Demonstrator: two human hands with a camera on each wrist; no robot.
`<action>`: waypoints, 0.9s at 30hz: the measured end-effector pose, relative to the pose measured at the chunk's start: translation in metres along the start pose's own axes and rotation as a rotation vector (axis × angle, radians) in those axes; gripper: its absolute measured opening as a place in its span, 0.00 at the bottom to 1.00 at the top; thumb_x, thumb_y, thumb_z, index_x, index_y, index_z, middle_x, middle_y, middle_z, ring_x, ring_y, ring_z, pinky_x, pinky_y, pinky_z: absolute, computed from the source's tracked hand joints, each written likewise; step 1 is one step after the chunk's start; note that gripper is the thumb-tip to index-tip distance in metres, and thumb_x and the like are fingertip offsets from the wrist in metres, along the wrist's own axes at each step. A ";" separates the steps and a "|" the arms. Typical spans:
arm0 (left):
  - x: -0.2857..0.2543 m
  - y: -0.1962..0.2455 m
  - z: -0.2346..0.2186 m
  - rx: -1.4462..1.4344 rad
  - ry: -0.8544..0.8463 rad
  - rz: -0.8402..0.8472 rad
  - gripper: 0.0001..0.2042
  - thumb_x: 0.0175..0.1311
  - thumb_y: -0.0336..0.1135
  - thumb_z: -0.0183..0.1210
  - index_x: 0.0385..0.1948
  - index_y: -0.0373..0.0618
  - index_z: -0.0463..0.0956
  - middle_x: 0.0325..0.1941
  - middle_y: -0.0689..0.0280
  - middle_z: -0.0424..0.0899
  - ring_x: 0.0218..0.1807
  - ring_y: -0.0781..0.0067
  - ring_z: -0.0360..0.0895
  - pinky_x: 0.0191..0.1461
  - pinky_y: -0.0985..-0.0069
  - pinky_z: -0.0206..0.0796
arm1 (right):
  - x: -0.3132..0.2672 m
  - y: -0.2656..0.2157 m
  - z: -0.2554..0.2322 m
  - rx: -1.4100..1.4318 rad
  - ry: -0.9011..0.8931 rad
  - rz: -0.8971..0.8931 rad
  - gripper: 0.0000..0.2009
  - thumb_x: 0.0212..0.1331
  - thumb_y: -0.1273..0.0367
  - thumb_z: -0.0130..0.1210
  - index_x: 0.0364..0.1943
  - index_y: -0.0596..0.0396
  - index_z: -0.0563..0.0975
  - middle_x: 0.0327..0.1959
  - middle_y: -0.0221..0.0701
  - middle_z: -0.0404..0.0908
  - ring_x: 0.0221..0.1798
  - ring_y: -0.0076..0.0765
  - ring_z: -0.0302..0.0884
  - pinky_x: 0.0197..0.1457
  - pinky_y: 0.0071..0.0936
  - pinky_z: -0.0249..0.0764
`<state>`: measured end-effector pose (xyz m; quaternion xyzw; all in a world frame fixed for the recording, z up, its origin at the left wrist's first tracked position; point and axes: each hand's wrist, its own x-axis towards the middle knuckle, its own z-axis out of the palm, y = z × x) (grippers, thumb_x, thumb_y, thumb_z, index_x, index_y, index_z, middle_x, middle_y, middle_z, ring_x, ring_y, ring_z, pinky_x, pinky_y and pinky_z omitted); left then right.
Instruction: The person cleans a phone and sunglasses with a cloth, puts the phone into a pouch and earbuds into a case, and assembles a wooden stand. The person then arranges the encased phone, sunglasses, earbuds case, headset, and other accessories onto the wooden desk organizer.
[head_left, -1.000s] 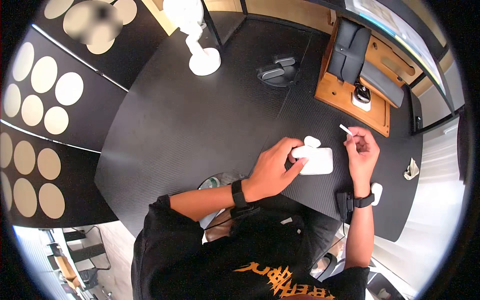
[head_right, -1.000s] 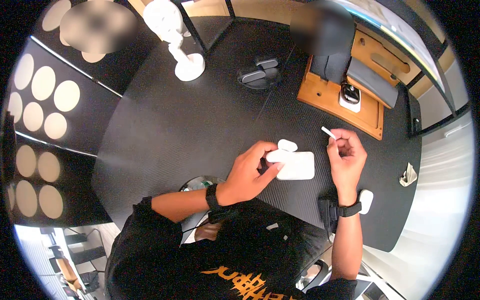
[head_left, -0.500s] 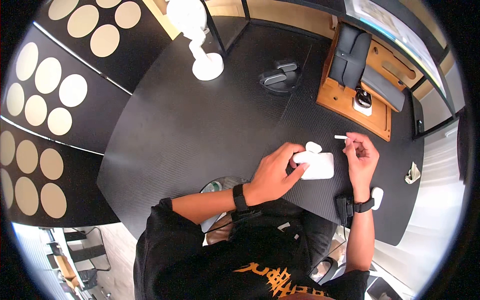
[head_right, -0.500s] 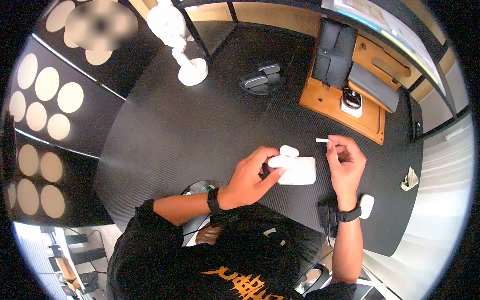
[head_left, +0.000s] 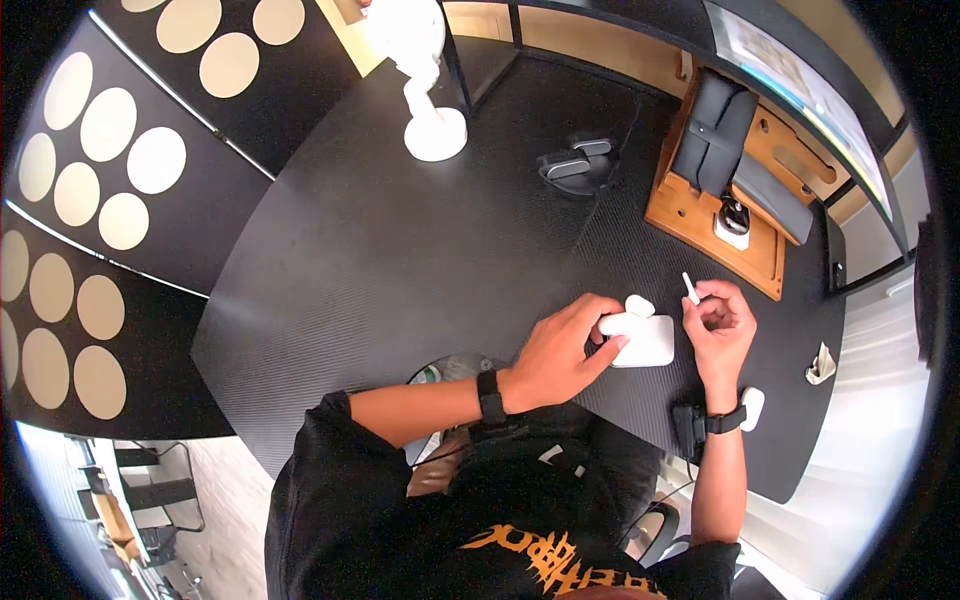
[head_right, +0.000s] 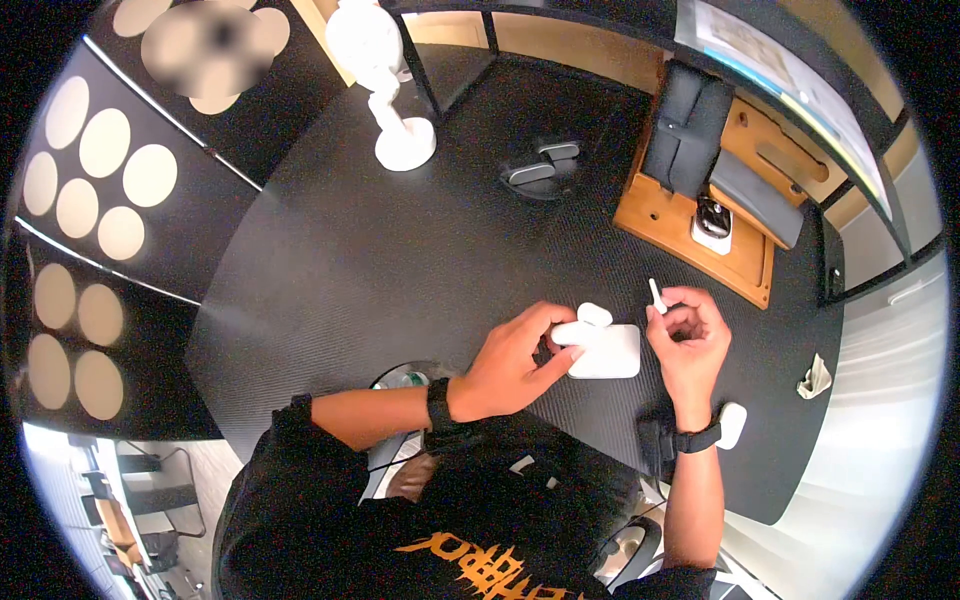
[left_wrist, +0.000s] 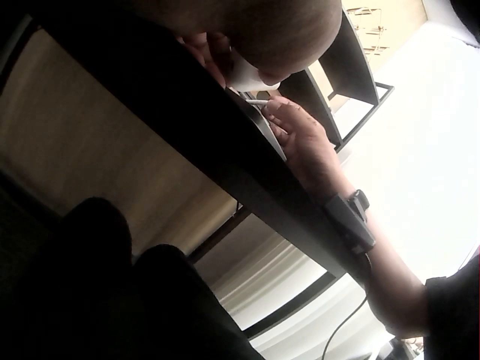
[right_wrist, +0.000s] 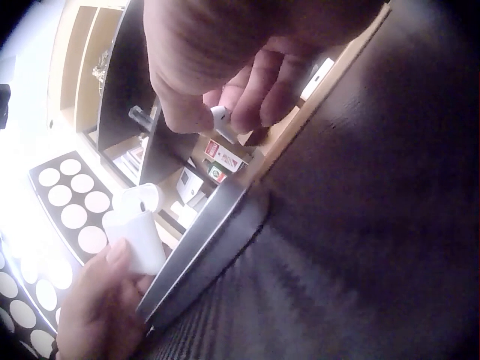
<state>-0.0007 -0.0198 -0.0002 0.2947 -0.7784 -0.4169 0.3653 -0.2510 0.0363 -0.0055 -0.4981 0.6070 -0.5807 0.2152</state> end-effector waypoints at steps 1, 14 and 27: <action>0.000 0.000 0.000 -0.006 0.001 0.002 0.16 0.71 0.35 0.67 0.54 0.38 0.76 0.45 0.56 0.83 0.38 0.62 0.84 0.44 0.66 0.76 | 0.000 0.001 0.001 -0.003 -0.003 -0.006 0.13 0.60 0.82 0.69 0.48 0.59 0.82 0.35 0.24 0.84 0.32 0.14 0.81 0.36 0.15 0.74; 0.000 -0.003 0.001 -0.019 0.011 0.010 0.18 0.72 0.35 0.67 0.56 0.37 0.76 0.46 0.55 0.83 0.38 0.61 0.84 0.44 0.66 0.77 | -0.006 -0.001 0.009 0.105 -0.015 -0.073 0.09 0.64 0.83 0.63 0.46 0.62 0.81 0.44 0.30 0.86 0.35 0.14 0.80 0.38 0.16 0.74; -0.002 0.001 0.000 0.006 0.052 0.005 0.18 0.71 0.31 0.66 0.59 0.40 0.75 0.49 0.52 0.84 0.40 0.56 0.86 0.45 0.62 0.77 | -0.001 -0.052 0.028 -0.187 -0.318 -0.486 0.11 0.49 0.80 0.71 0.38 0.56 0.88 0.43 0.34 0.91 0.29 0.23 0.84 0.31 0.21 0.79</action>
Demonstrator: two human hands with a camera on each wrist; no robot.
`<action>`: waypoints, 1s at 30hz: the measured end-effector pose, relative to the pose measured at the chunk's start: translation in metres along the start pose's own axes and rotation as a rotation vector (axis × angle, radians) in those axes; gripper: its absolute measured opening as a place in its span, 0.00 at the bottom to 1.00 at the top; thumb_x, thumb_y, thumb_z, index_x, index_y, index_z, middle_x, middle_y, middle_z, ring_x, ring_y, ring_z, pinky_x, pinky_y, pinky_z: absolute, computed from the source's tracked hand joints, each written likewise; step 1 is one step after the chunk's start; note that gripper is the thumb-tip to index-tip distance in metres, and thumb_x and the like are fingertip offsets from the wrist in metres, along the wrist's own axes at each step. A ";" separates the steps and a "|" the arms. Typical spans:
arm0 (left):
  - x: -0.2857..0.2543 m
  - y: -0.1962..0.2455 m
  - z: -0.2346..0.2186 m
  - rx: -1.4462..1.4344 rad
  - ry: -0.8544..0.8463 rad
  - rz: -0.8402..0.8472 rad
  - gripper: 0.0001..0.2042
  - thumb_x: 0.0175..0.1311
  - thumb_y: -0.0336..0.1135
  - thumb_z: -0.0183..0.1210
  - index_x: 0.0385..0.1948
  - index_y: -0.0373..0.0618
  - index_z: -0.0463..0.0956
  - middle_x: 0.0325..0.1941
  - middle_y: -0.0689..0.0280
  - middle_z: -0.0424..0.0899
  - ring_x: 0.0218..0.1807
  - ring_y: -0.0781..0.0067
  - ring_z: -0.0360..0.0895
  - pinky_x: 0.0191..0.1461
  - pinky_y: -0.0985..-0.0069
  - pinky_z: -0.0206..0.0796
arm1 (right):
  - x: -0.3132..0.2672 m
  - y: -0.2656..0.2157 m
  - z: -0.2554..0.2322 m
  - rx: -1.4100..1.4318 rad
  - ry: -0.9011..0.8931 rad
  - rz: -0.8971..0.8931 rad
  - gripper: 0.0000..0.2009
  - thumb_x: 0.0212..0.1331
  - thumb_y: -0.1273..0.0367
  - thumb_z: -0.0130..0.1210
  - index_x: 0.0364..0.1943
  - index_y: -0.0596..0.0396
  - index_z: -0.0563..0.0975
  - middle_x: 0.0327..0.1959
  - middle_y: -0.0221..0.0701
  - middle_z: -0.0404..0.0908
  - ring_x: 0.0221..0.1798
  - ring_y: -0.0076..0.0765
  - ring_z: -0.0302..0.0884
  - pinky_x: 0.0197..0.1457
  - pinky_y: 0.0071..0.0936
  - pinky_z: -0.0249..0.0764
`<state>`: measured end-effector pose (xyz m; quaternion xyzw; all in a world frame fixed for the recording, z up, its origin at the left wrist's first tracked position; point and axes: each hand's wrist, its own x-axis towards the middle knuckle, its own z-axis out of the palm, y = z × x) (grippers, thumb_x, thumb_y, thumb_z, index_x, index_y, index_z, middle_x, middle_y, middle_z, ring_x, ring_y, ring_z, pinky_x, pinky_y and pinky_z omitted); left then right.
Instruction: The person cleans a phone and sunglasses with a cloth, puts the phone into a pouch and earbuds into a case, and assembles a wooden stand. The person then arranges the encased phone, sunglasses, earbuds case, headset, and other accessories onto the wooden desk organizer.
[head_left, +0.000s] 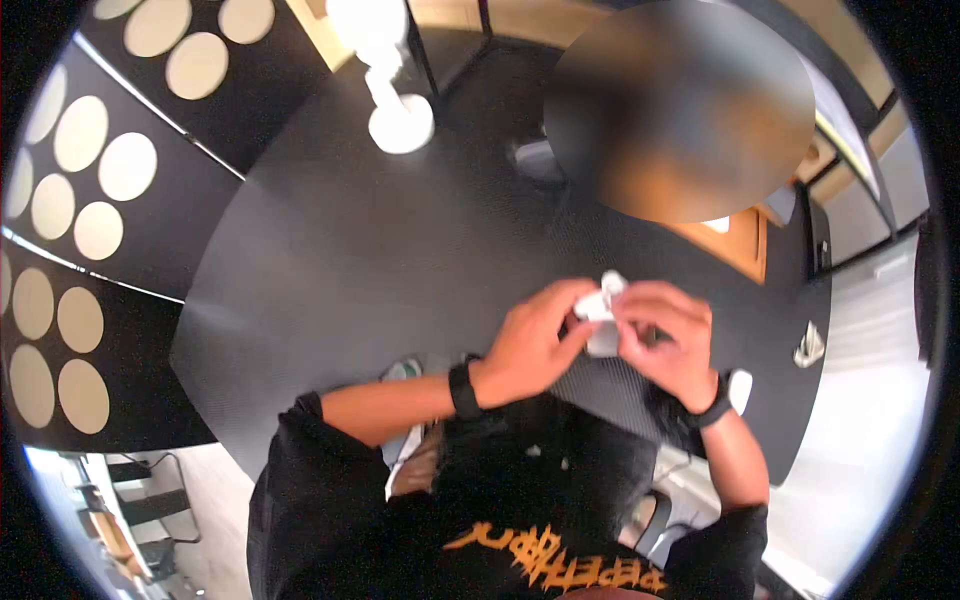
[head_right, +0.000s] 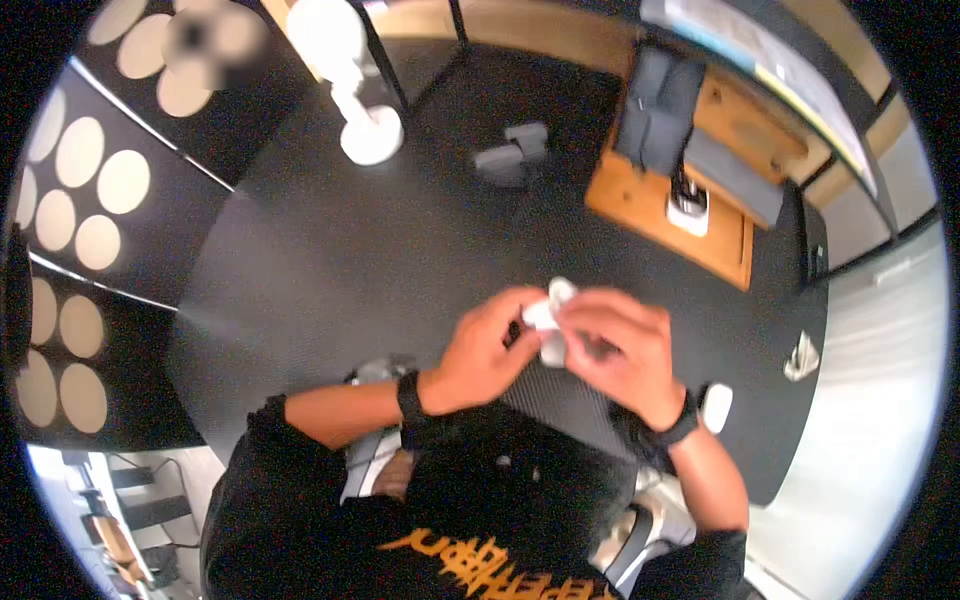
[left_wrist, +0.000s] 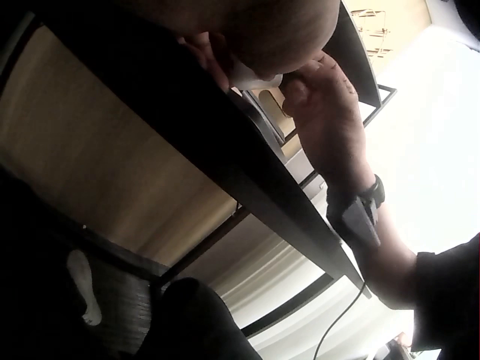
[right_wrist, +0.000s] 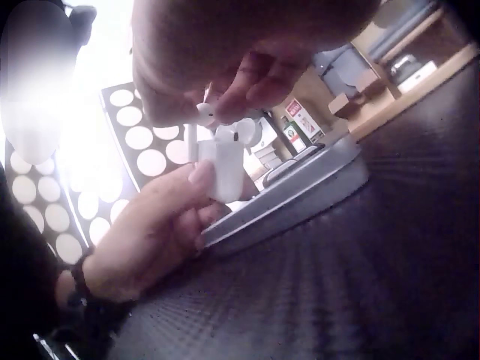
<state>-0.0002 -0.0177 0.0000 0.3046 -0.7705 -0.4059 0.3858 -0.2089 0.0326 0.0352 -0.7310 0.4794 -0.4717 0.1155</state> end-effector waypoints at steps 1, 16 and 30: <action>-0.002 -0.003 0.002 -0.017 -0.013 -0.044 0.19 0.69 0.30 0.68 0.59 0.41 0.77 0.48 0.55 0.85 0.39 0.61 0.85 0.43 0.66 0.76 | -0.002 0.000 0.001 0.003 -0.015 -0.012 0.10 0.50 0.80 0.71 0.38 0.55 0.88 0.43 0.33 0.91 0.29 0.24 0.85 0.30 0.22 0.79; 0.003 -0.004 0.003 0.009 -0.042 -0.045 0.18 0.69 0.32 0.69 0.58 0.41 0.79 0.42 0.64 0.86 0.37 0.77 0.78 0.39 0.76 0.70 | -0.018 0.018 -0.009 0.119 0.156 0.055 0.11 0.52 0.82 0.69 0.39 0.57 0.89 0.46 0.36 0.91 0.26 0.19 0.81 0.28 0.18 0.76; 0.005 -0.007 0.002 -0.024 -0.062 -0.005 0.17 0.68 0.29 0.69 0.57 0.40 0.80 0.45 0.62 0.84 0.36 0.75 0.77 0.37 0.76 0.68 | -0.012 0.016 -0.014 -0.035 0.043 -0.108 0.14 0.48 0.84 0.66 0.40 0.55 0.90 0.47 0.36 0.92 0.44 0.42 0.93 0.43 0.32 0.87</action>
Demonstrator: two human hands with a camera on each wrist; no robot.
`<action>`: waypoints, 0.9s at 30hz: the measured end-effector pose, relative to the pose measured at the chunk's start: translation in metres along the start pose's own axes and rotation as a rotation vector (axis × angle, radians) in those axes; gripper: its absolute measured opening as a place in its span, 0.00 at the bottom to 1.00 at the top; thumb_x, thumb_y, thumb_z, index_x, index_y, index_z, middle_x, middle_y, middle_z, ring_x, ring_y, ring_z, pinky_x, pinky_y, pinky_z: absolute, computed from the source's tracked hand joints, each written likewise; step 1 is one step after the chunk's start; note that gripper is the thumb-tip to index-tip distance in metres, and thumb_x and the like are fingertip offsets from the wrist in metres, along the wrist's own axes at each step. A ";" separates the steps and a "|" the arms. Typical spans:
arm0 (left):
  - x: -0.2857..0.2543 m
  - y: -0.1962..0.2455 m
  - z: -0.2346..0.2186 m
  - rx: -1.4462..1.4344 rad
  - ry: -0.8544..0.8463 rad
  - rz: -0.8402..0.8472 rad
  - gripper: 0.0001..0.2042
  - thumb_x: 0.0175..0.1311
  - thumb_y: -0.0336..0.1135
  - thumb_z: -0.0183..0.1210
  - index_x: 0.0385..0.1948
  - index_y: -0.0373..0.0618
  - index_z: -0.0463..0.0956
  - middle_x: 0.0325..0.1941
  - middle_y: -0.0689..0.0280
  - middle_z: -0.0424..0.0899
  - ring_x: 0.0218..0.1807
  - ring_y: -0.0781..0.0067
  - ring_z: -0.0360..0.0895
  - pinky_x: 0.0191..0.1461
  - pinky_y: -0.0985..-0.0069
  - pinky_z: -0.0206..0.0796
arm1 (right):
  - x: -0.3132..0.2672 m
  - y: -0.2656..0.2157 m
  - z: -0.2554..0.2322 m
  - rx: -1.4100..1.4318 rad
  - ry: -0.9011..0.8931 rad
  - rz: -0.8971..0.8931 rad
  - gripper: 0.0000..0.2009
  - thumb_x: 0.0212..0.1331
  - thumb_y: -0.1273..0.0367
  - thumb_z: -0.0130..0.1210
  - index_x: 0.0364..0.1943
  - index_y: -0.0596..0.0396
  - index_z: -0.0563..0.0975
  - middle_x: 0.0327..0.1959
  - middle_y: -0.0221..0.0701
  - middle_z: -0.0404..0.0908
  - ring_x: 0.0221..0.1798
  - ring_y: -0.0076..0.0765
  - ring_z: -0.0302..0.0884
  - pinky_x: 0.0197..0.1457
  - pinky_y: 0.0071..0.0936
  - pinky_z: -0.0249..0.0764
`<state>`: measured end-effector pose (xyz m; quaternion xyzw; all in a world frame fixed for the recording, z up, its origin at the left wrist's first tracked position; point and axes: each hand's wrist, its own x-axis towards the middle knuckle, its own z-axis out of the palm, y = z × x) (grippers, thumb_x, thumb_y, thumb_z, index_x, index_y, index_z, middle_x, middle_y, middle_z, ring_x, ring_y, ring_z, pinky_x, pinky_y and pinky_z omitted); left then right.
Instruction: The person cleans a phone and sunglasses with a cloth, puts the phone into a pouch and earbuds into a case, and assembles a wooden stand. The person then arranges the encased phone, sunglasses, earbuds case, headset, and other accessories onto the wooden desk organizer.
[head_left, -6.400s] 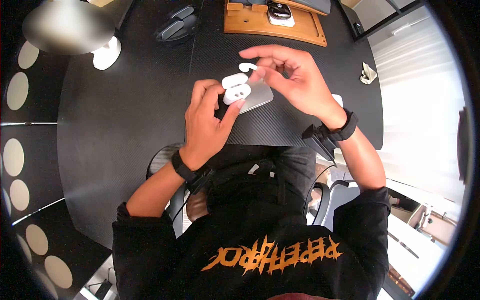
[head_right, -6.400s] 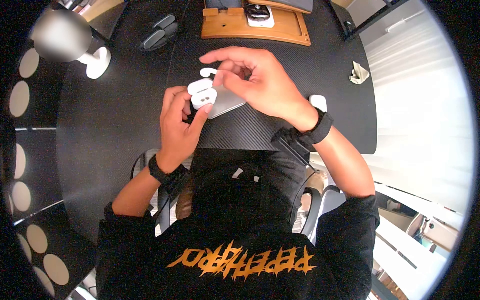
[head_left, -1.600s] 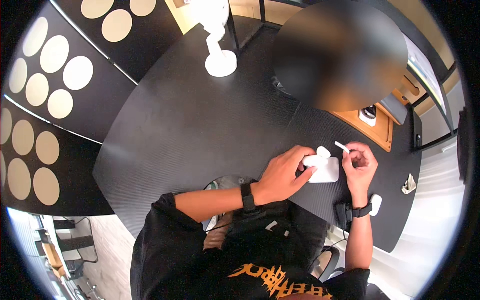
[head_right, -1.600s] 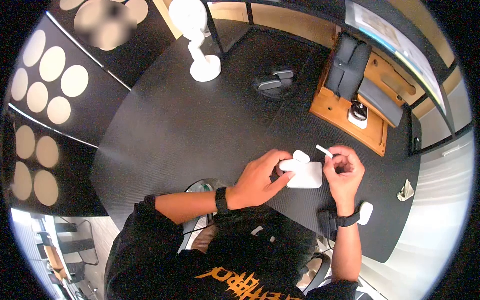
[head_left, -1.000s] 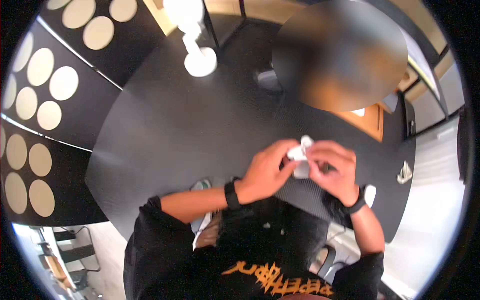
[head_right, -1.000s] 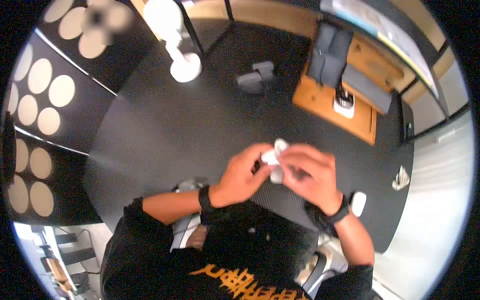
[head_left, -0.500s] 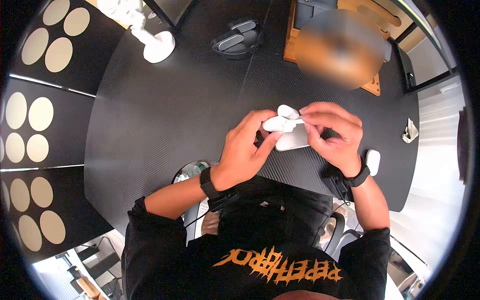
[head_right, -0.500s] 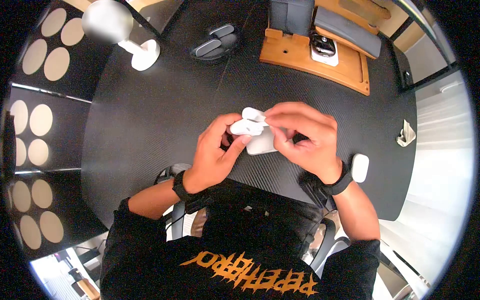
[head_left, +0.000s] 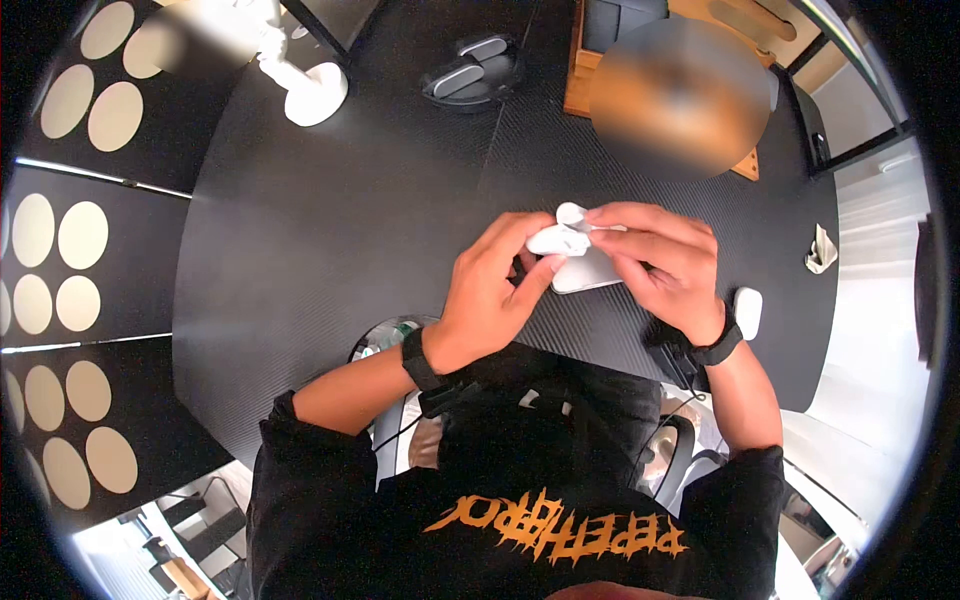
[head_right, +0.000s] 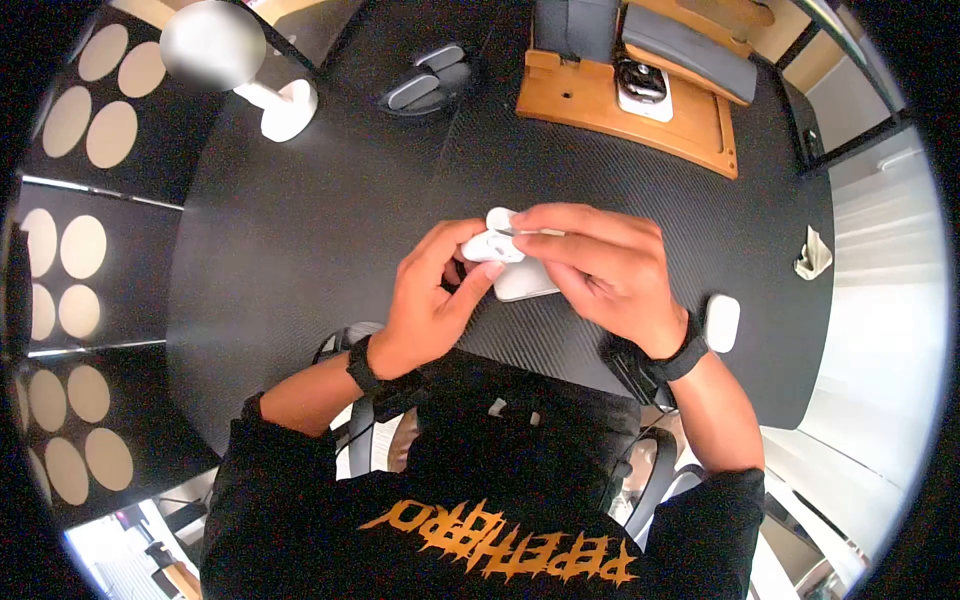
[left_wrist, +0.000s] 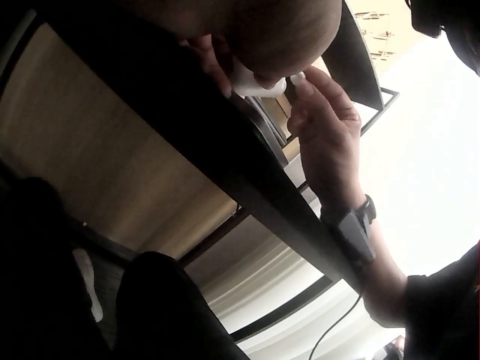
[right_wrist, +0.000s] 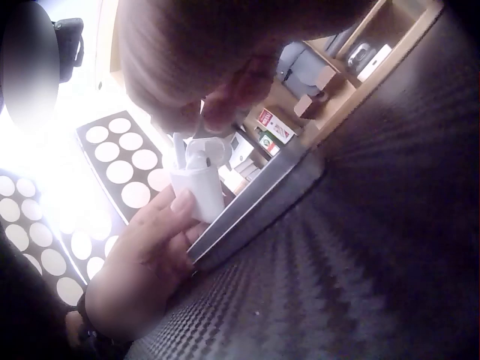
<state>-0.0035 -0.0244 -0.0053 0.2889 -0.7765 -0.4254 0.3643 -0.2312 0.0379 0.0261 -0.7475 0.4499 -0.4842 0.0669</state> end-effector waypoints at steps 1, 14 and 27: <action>0.000 0.003 -0.001 0.013 -0.012 -0.027 0.17 0.68 0.29 0.69 0.57 0.40 0.80 0.44 0.63 0.83 0.36 0.77 0.76 0.36 0.78 0.68 | 0.001 -0.001 -0.002 -0.007 -0.007 -0.003 0.15 0.48 0.84 0.66 0.41 0.55 0.90 0.49 0.36 0.92 0.44 0.42 0.93 0.43 0.31 0.87; 0.001 0.004 -0.001 0.030 -0.020 -0.020 0.16 0.69 0.29 0.68 0.57 0.39 0.80 0.49 0.57 0.85 0.36 0.67 0.83 0.39 0.71 0.74 | 0.002 0.005 -0.004 -0.016 -0.028 0.003 0.18 0.47 0.85 0.63 0.42 0.55 0.89 0.50 0.37 0.91 0.45 0.43 0.93 0.43 0.32 0.87; 0.002 0.000 -0.001 0.025 -0.037 0.005 0.17 0.69 0.30 0.69 0.57 0.41 0.81 0.46 0.64 0.84 0.39 0.76 0.77 0.38 0.78 0.68 | -0.002 0.003 0.005 0.053 -0.048 0.003 0.19 0.47 0.88 0.59 0.39 0.54 0.90 0.49 0.37 0.93 0.43 0.41 0.93 0.40 0.27 0.84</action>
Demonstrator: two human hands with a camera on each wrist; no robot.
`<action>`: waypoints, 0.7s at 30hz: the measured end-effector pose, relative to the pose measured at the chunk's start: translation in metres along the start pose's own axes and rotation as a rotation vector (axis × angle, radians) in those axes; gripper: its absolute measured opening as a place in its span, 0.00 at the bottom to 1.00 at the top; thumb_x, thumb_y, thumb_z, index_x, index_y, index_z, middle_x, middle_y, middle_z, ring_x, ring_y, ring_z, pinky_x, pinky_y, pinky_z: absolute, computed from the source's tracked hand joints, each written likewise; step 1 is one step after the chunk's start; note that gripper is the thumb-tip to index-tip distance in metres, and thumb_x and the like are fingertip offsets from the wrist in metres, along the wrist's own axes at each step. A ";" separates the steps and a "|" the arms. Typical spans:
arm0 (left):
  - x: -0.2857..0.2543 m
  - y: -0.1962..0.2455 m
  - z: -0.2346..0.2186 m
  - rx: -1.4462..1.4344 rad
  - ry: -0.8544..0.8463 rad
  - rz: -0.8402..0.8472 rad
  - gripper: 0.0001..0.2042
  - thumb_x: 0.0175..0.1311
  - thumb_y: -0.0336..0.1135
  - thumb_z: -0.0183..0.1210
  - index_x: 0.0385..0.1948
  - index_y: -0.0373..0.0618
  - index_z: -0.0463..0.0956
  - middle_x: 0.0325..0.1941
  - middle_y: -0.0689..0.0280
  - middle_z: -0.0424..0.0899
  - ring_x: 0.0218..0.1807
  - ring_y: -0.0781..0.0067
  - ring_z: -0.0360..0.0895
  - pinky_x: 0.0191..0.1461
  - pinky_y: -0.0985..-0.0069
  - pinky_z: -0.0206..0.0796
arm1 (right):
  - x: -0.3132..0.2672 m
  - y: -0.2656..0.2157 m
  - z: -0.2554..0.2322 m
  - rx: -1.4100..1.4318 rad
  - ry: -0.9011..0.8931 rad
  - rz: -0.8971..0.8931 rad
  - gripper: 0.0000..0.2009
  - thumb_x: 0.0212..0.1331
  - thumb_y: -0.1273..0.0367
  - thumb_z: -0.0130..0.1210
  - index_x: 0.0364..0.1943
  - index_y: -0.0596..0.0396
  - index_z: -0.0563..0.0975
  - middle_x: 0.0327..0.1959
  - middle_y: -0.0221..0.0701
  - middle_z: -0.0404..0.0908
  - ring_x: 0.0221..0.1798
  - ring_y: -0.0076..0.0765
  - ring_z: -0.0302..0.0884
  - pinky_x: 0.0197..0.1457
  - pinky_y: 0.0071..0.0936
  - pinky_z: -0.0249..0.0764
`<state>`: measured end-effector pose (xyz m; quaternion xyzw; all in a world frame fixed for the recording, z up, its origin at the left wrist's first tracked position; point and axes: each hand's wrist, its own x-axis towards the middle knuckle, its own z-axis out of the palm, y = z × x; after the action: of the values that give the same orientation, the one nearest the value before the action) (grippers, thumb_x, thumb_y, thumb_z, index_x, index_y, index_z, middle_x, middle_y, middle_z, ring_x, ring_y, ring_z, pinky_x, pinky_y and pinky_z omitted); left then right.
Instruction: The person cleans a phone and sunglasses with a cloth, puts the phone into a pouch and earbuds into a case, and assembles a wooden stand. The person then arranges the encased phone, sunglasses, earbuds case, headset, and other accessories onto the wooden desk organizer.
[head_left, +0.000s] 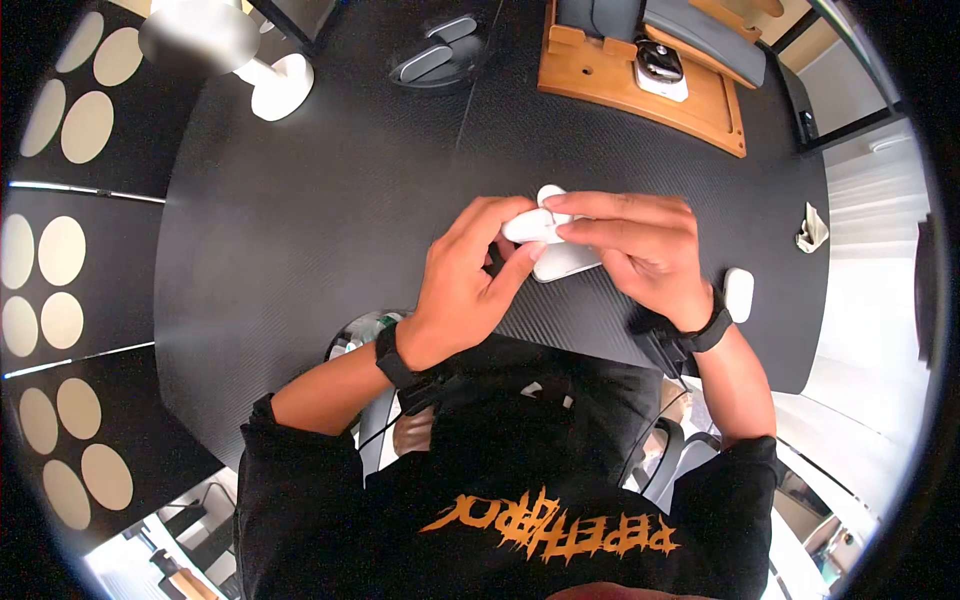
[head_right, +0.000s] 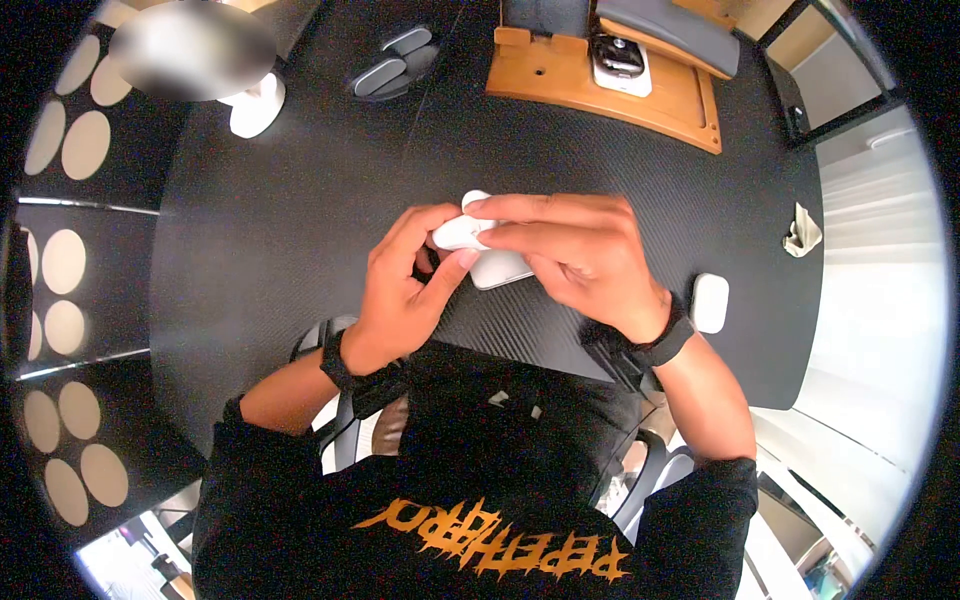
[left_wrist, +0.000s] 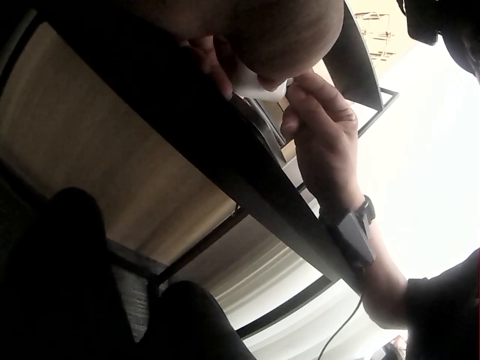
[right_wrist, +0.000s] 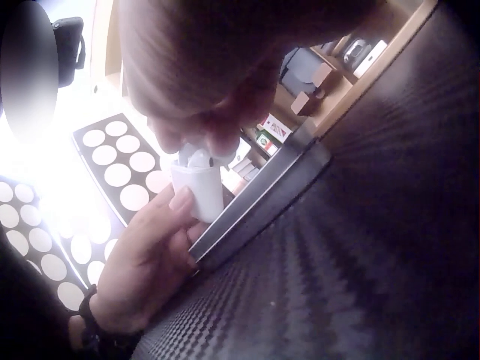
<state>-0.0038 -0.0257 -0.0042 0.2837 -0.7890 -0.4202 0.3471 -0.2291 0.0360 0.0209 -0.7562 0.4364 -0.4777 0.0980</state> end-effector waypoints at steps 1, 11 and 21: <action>0.000 0.001 0.001 -0.009 0.008 -0.012 0.17 0.69 0.30 0.69 0.57 0.41 0.81 0.46 0.64 0.84 0.38 0.76 0.76 0.38 0.78 0.67 | 0.001 0.000 0.001 -0.003 0.021 0.006 0.17 0.48 0.87 0.61 0.39 0.53 0.90 0.49 0.36 0.92 0.42 0.41 0.93 0.39 0.28 0.85; 0.001 0.002 -0.001 0.032 -0.018 -0.008 0.16 0.70 0.31 0.69 0.56 0.40 0.81 0.47 0.63 0.85 0.39 0.77 0.76 0.38 0.79 0.66 | -0.006 0.004 -0.002 0.033 0.038 0.160 0.15 0.50 0.84 0.66 0.40 0.51 0.91 0.42 0.31 0.90 0.39 0.38 0.90 0.41 0.31 0.85; -0.001 0.000 -0.002 0.031 -0.024 -0.021 0.16 0.71 0.33 0.68 0.56 0.39 0.81 0.47 0.62 0.85 0.39 0.76 0.76 0.38 0.79 0.66 | -0.004 0.003 0.002 0.047 0.035 0.065 0.12 0.52 0.83 0.68 0.40 0.56 0.91 0.45 0.34 0.91 0.40 0.34 0.91 0.43 0.28 0.85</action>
<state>-0.0022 -0.0259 -0.0039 0.2921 -0.7966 -0.4148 0.3287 -0.2302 0.0370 0.0157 -0.7306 0.4509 -0.4976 0.1237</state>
